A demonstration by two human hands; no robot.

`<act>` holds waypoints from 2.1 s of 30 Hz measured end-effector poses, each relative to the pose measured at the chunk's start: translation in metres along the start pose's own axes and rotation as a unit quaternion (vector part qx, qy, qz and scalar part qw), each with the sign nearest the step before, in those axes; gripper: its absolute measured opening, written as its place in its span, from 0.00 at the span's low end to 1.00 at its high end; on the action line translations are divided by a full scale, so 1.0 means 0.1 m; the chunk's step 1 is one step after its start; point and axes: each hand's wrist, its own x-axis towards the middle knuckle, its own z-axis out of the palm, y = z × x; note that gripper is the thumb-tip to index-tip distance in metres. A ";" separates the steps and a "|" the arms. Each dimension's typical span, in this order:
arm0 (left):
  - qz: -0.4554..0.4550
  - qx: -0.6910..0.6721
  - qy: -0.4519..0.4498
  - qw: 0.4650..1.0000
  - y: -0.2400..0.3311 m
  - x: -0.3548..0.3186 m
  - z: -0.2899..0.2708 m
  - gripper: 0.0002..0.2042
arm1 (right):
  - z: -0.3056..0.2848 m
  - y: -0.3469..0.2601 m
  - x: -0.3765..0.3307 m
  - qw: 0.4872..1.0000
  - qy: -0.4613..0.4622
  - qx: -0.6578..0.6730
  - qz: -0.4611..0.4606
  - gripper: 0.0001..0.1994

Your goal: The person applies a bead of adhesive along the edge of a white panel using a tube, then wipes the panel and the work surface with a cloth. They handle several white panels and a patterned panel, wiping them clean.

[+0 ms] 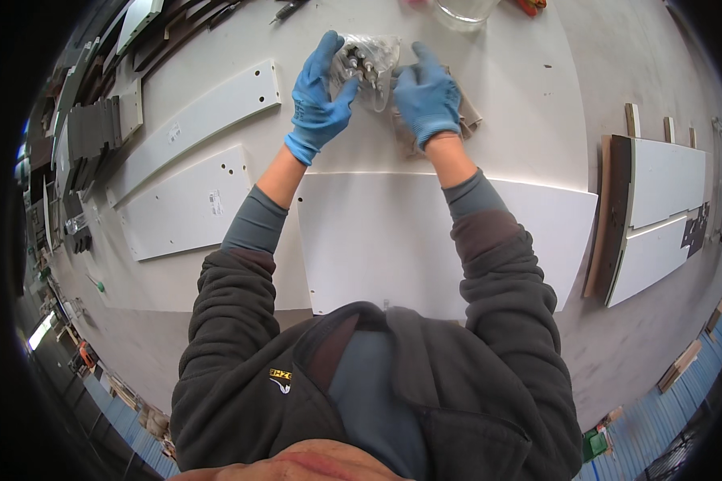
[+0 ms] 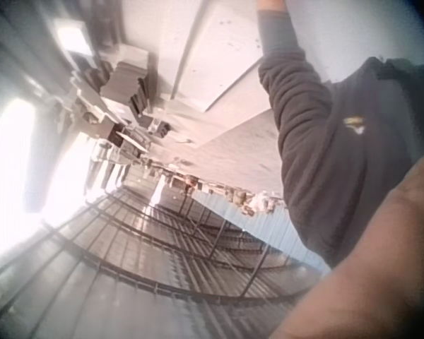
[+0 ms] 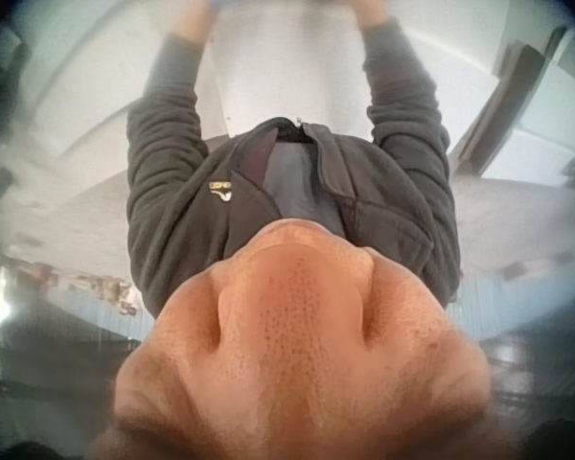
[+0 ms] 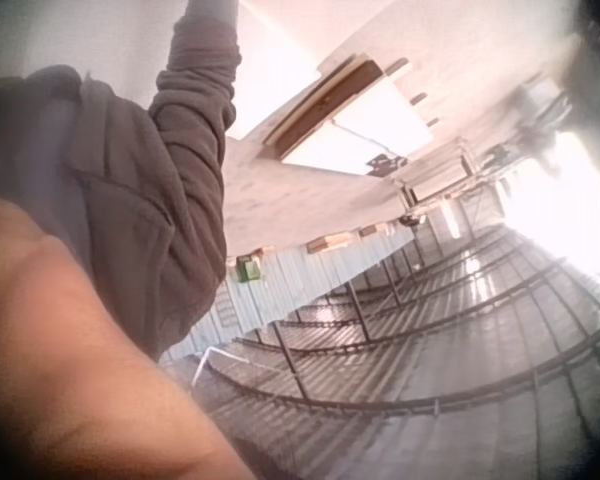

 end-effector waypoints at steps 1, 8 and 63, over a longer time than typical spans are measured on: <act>0.003 0.009 -0.003 1.000 -0.01 0.00 -0.01 0.41 | -0.04 0.03 0.03 0.993 0.006 0.113 0.026 0.24; 0.033 0.039 0.025 0.998 0.02 0.01 0.00 0.34 | -0.27 0.06 -0.03 0.993 0.020 -0.096 -0.066 0.24; 0.019 -0.048 0.035 0.998 0.09 -0.08 0.01 0.34 | -0.05 0.35 -0.52 0.774 0.259 -0.306 -0.491 0.07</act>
